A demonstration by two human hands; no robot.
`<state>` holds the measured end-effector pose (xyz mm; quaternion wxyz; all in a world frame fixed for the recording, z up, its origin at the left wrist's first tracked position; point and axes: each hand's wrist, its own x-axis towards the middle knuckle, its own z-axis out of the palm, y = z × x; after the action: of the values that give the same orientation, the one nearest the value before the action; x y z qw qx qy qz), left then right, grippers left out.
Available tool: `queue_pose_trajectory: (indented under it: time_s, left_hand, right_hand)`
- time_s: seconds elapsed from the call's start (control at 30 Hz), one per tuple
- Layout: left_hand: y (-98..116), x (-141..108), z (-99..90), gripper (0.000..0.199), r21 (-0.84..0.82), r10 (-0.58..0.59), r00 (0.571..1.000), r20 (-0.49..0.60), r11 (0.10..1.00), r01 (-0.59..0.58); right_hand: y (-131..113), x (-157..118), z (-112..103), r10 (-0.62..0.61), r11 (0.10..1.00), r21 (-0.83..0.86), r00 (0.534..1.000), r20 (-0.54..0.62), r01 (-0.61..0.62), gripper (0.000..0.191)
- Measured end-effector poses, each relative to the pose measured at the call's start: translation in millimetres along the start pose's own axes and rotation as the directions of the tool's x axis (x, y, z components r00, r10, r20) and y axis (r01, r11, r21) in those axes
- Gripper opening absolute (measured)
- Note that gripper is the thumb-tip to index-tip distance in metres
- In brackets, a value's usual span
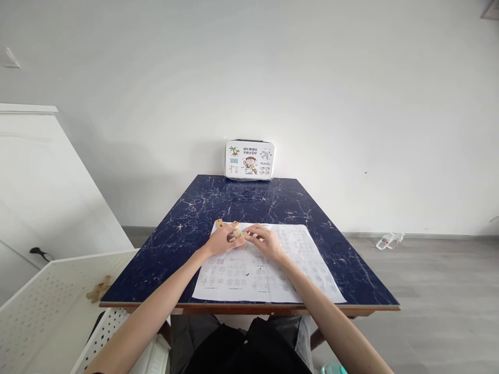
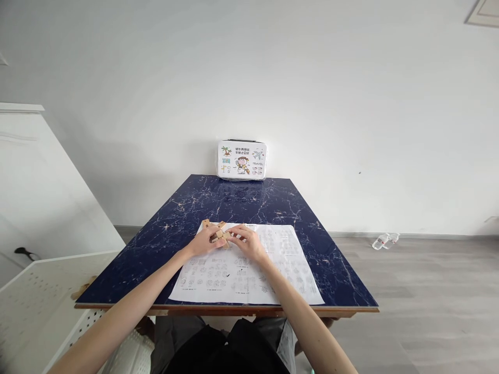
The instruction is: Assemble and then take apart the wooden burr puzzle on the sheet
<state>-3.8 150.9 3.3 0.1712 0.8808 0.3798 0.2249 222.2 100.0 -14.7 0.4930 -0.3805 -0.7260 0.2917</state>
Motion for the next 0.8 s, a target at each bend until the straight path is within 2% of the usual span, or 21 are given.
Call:
queue_pose_trajectory:
  time_s: [0.13, 0.3, 0.5, 0.8]
  left_hand:
    - [0, -1, -0.7, 0.053, -0.037, 0.014, 1.0, 0.022, 0.999, -0.013]
    - [-1, -1, 1.3, 0.05, -0.078, 0.021, 1.0, -0.015, 0.997, -0.022]
    - [-3, -2, 6.0, 0.073, -0.104, -0.004, 0.995, -0.101, 0.995, -0.006]
    - [-2, -1, 3.0, 0.07, -0.091, 0.02, 0.989, -0.144, 0.995, -0.034]
  right_hand:
    - [-3, -1, -1, -0.008, 1.0, 0.012, 1.0, 0.011, 0.008, 0.028]
    - [0, 0, -1, 0.019, 0.999, 0.037, 1.0, 0.022, -0.02, 0.031]
    - [9, 1, 0, 0.076, 0.997, 0.032, 0.997, 0.005, -0.076, 0.034]
    - [11, 1, 2, 0.095, 0.995, -0.009, 0.995, -0.027, -0.095, 0.026]
